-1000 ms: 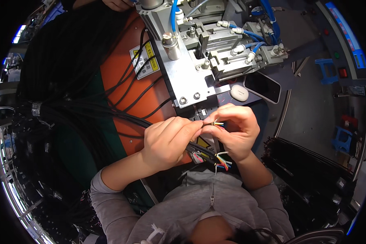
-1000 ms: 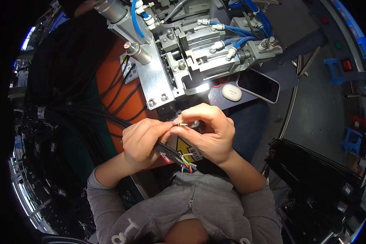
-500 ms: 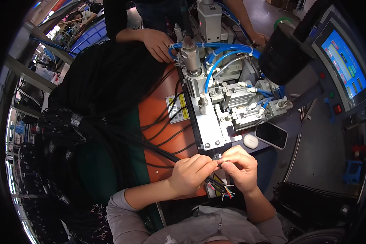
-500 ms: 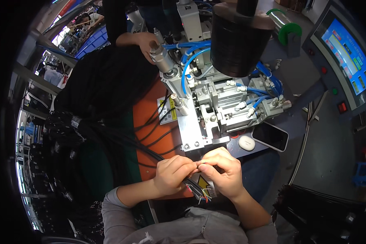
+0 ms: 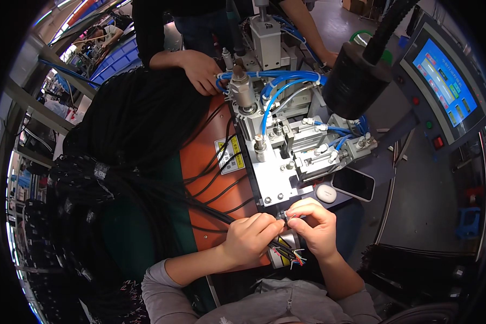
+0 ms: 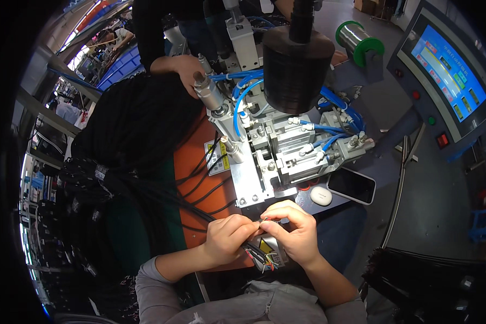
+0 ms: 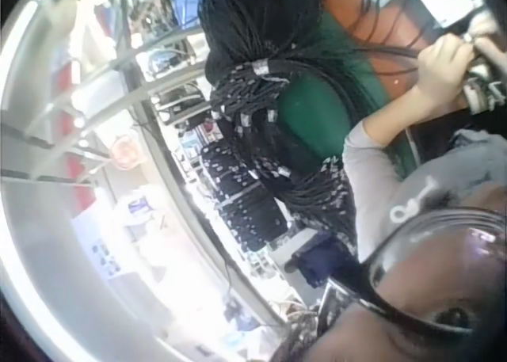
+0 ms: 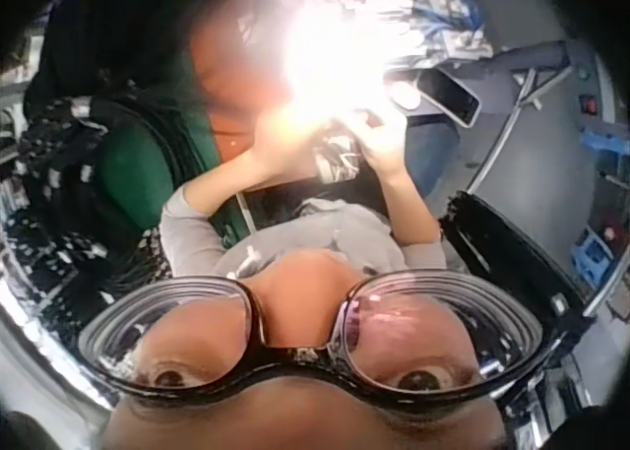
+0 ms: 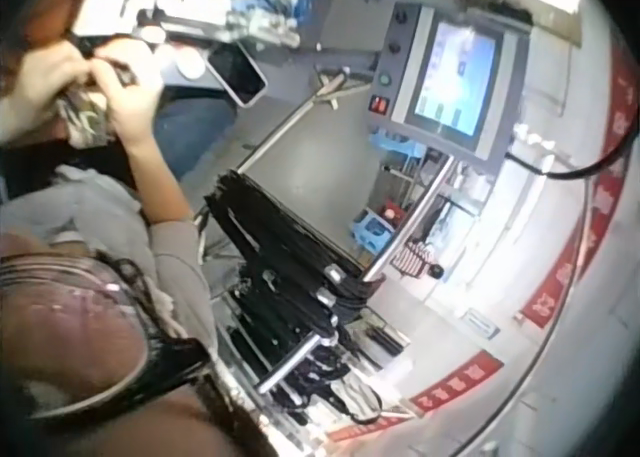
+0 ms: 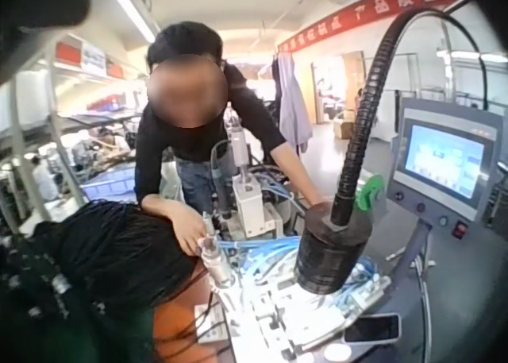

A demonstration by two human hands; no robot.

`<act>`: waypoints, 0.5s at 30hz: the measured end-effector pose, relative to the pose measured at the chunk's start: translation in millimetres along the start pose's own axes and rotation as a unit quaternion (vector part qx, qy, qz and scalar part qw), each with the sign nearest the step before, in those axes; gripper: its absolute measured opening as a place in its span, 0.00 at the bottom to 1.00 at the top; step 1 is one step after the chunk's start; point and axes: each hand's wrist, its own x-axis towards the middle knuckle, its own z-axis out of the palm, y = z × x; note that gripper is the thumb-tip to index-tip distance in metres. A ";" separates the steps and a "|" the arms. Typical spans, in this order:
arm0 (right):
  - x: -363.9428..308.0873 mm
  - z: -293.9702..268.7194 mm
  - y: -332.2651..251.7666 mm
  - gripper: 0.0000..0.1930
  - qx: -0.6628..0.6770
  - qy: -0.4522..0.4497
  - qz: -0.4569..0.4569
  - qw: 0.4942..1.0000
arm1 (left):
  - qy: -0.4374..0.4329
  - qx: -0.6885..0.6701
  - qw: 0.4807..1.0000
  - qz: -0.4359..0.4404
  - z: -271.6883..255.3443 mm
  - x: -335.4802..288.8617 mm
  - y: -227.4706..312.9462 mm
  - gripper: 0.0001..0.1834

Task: The person inserts individual wires into a crimping machine and secures them with connectors. They handle bundles of black cables, separating them to feed into the machine one by one. The person repeatedly places wires into the machine's slot and operates the mechanism to attach the connectors.

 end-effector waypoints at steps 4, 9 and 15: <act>0.3 0.2 -1.9 0.05 0.007 0.013 0.002 1.000 | 0.011 0.009 1.000 0.009 3.4 0.1 -1.6 0.09; -1.6 0.4 0.6 0.05 0.014 0.020 0.007 1.000 | 0.011 0.006 1.000 0.008 6.0 -1.1 -2.4 0.08; -2.5 0.0 2.3 0.05 0.010 0.022 0.004 1.000 | 0.009 0.004 1.000 0.009 6.1 -1.1 -2.0 0.08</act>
